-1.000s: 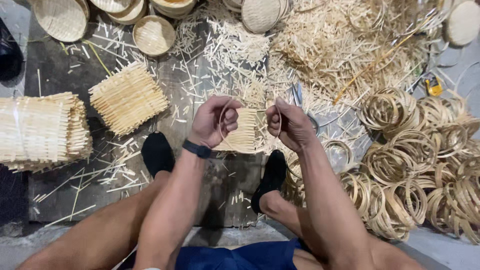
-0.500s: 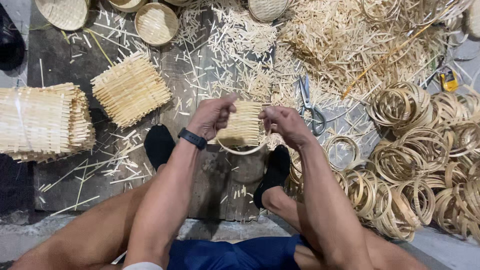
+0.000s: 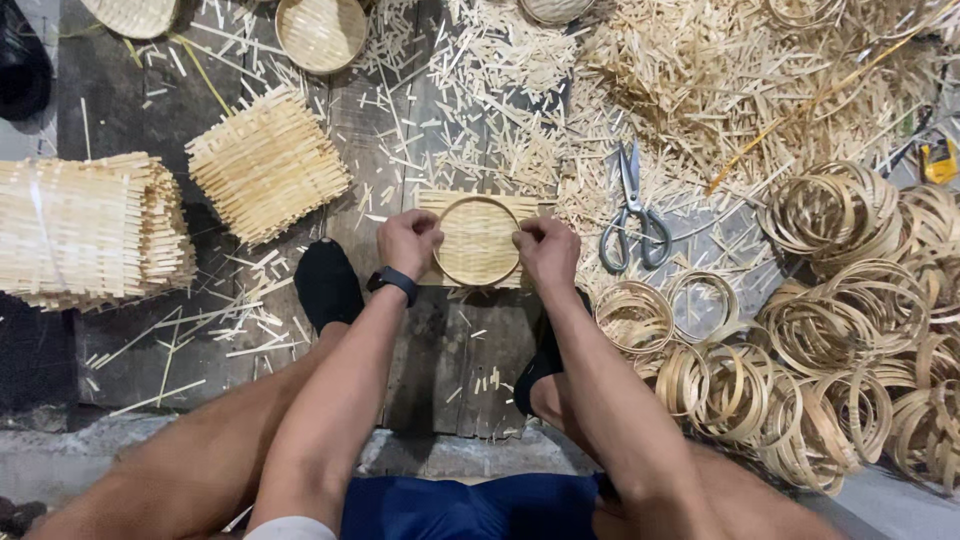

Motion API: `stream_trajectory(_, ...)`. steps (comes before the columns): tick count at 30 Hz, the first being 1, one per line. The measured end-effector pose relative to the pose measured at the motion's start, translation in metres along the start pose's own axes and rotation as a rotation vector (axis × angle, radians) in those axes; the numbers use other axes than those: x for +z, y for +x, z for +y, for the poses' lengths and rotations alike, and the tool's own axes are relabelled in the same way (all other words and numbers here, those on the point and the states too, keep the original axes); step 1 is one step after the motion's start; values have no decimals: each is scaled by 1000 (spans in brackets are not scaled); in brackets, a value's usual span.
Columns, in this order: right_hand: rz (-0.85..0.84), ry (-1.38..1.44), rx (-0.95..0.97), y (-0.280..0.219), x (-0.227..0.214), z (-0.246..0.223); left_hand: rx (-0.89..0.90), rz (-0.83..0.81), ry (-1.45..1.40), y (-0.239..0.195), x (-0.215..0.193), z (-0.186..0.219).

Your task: The person assembles small round bamboo baskets by placing a circular bamboo ring onto a flat woven bamboo mat, then uses shears to trim the excess mat material around the ring. The finished baskets are stacked nearby.

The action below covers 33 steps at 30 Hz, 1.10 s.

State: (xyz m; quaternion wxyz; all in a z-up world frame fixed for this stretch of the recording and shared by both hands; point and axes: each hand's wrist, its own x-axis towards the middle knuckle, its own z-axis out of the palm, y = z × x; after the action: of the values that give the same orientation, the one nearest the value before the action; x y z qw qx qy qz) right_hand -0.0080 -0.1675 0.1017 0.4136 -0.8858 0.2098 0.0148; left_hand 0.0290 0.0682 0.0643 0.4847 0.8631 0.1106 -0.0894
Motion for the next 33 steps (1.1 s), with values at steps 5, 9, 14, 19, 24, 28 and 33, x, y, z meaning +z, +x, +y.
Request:
stream_trajectory(5, 29, 1, 20, -4, -5, -2, -46, -5, 44, -7, -3, 8)
stream_trajectory(9, 33, -32, 4, -3, -6, -8, -38, 21, 83, -6, 0, 4)
stream_trajectory(14, 22, -99, 9, -6, -6, -12, -162, 7, 37, 0, 7, -11)
stream_trajectory(19, 28, -112, 34, -4, -7, -17, -225, -47, 66, 12, 5, -14)
stream_trajectory(24, 21, -61, 65, -4, -5, -16, -271, -54, 108, 16, 3, -9)
stream_trajectory(28, 14, -83, 39, -4, -7, -13, -204, -156, 85, 21, -10, 6)
stream_trajectory(33, -62, -14, 57, 2, -9, -4, -9, -263, 452, 29, -21, 37)
